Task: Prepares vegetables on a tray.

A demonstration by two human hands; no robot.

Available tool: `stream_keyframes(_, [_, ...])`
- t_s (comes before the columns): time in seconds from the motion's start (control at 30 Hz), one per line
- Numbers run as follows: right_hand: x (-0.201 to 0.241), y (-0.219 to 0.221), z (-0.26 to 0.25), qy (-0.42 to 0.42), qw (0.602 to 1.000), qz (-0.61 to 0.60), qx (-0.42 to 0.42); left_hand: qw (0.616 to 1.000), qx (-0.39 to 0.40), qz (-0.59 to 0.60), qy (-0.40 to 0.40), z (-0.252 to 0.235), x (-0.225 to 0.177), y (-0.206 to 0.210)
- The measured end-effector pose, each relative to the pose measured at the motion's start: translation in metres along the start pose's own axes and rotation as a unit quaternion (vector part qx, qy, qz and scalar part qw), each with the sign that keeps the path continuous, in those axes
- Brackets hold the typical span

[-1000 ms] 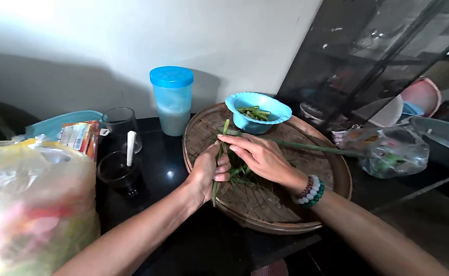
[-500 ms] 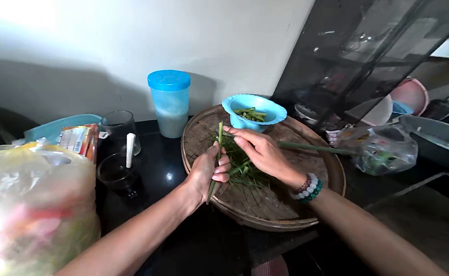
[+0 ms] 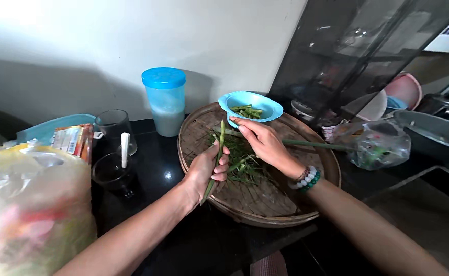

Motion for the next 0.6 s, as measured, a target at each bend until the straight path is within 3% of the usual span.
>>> stream_keyframes(0.17, [0.025,0.012,0.017,-0.096,0.992,-0.032,0.077,1.000,0.001,0.020,0.023,0.000,-0.004,-0.002])
stream_keyframes(0.3, [0.021,0.015,0.014,-0.086,0.995,0.007,0.040,0.999,0.035,0.008,0.011,0.001,-0.004,-0.002])
stream_keyframes(0.4, [0.003,0.010,0.001,-0.016,0.999,0.008,0.049,0.999,0.049,-0.009,-0.010,0.004,0.000,0.004])
stream_keyframes(0.5, [-0.018,0.006,-0.006,0.095,0.990,-0.023,0.099,0.997,0.035,-0.056,0.028,0.004,0.000,0.003])
stream_keyframes(0.6, [-0.036,0.007,-0.002,0.265,0.937,-0.094,0.207,0.988,-0.036,-0.101,0.108,-0.001,-0.006,-0.004])
Point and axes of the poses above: each hand's wrist, its own z-axis away from the middle knuckle, its own y-axis out of the palm, x = y × z, the point moved 5 cm from there along -z, towards the middle knuckle, and after that the axes turned 13 degrees about y, right-handed, at the moved point
